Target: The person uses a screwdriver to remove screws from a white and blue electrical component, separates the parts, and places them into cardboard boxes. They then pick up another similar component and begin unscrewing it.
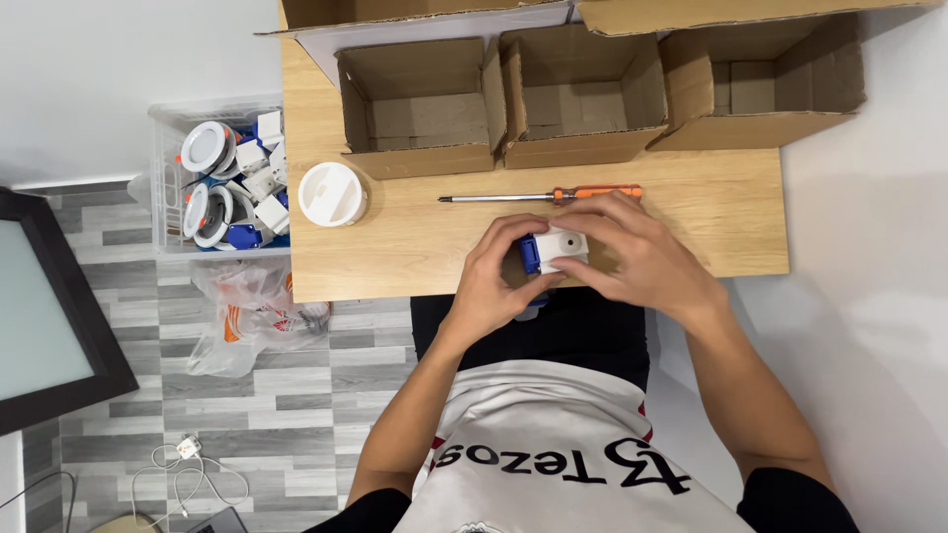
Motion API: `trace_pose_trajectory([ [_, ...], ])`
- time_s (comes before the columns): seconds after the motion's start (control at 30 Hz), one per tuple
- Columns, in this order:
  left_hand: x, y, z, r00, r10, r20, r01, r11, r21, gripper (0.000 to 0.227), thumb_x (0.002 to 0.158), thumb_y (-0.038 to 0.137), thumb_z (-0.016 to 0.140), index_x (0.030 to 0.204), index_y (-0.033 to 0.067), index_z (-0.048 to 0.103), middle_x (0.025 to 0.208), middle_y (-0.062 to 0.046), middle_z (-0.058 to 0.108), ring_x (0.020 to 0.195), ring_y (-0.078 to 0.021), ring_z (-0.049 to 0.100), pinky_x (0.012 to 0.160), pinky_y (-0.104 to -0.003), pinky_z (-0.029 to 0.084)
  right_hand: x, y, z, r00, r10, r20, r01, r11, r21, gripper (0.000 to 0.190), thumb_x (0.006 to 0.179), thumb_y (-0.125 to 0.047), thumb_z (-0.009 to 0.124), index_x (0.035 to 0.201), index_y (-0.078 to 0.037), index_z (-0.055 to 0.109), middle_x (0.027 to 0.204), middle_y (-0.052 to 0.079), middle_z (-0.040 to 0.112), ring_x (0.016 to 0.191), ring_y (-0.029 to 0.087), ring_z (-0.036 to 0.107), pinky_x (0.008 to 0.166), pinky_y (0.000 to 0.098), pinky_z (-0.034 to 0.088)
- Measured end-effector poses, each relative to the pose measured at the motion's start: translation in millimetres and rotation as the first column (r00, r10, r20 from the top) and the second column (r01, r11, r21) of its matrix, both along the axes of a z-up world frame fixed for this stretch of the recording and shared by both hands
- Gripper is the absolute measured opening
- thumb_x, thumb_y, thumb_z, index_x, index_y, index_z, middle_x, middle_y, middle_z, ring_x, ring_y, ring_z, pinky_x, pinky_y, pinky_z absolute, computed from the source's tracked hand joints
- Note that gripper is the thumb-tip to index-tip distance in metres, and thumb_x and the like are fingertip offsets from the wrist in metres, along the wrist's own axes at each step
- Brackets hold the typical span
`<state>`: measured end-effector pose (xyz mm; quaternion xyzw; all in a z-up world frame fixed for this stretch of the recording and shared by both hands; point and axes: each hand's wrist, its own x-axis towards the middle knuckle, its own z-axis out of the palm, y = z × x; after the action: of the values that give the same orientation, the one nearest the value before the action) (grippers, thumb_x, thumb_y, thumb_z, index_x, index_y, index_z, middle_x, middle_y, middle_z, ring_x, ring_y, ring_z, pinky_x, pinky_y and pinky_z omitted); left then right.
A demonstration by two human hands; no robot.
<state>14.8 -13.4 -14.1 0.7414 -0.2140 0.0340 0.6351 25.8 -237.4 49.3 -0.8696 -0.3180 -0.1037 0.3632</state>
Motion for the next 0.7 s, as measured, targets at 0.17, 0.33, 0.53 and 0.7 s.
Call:
trace_pose_trajectory([
  [0.17, 0.3, 1.3, -0.9, 1.0, -0.015, -0.012, 0.015, 1.0, -0.008, 0.057, 0.085, 0.014, 0.095, 0.135, 0.0096, 0.069, 0.132, -0.008, 0.07, 0.131, -0.0313, 0.07, 0.114, -0.047, 0.055, 5.3, -4.7, -14.0, 0.999, 0.027, -0.026, -0.027, 1.0, 0.008, 0.018, 0.095, -0.017, 0.088, 0.111, -0.012, 0.082, 0.114, 0.007, 0.077, 0.106, 0.032, 0.073, 0.098, 0.0438, 0.058],
  [0.33, 1.6, 1.8, 0.3, 1.0, -0.021, -0.016, 0.021, 1.0, -0.013, 0.058, 0.084, 0.013, 0.095, 0.135, 0.0095, 0.069, 0.132, -0.008, 0.071, 0.131, -0.0309, 0.07, 0.114, -0.047, 0.055, 6.7, -6.3, 0.7, 0.985, 0.114, -0.133, -0.103, 0.991, 0.085, 0.018, 0.096, -0.006, 0.081, 0.11, -0.017, 0.085, 0.12, 0.003, 0.082, 0.112, 0.03, 0.075, 0.101, 0.0425, 0.058],
  [0.53, 2.0, 1.8, 2.2, 0.999, -0.026, -0.019, 0.025, 1.0, -0.016, 0.057, 0.085, 0.014, 0.095, 0.136, 0.01, 0.069, 0.132, -0.008, 0.071, 0.131, -0.0305, 0.07, 0.114, -0.047, 0.055, 5.7, -3.0, -8.8, 0.999, 0.037, -0.039, -0.036, 0.999, 0.029, 0.031, 0.092, -0.019, 0.09, 0.121, -0.011, 0.081, 0.119, 0.01, 0.078, 0.109, 0.035, 0.074, 0.098, 0.0461, 0.057],
  [0.7, 2.1, 1.7, -0.6, 0.999, -0.027, -0.023, 0.027, 0.999, -0.026, 0.056, 0.086, 0.014, 0.095, 0.135, 0.0088, 0.069, 0.132, -0.009, 0.071, 0.132, -0.0312, 0.07, 0.114, -0.047, 0.055, 5.7, -9.6, -26.4, 1.0, 0.014, 0.005, -0.015, 0.999, 0.049, 0.015, 0.094, -0.017, 0.09, 0.106, -0.013, 0.083, 0.112, 0.004, 0.08, 0.106, 0.03, 0.075, 0.097, 0.0413, 0.056],
])
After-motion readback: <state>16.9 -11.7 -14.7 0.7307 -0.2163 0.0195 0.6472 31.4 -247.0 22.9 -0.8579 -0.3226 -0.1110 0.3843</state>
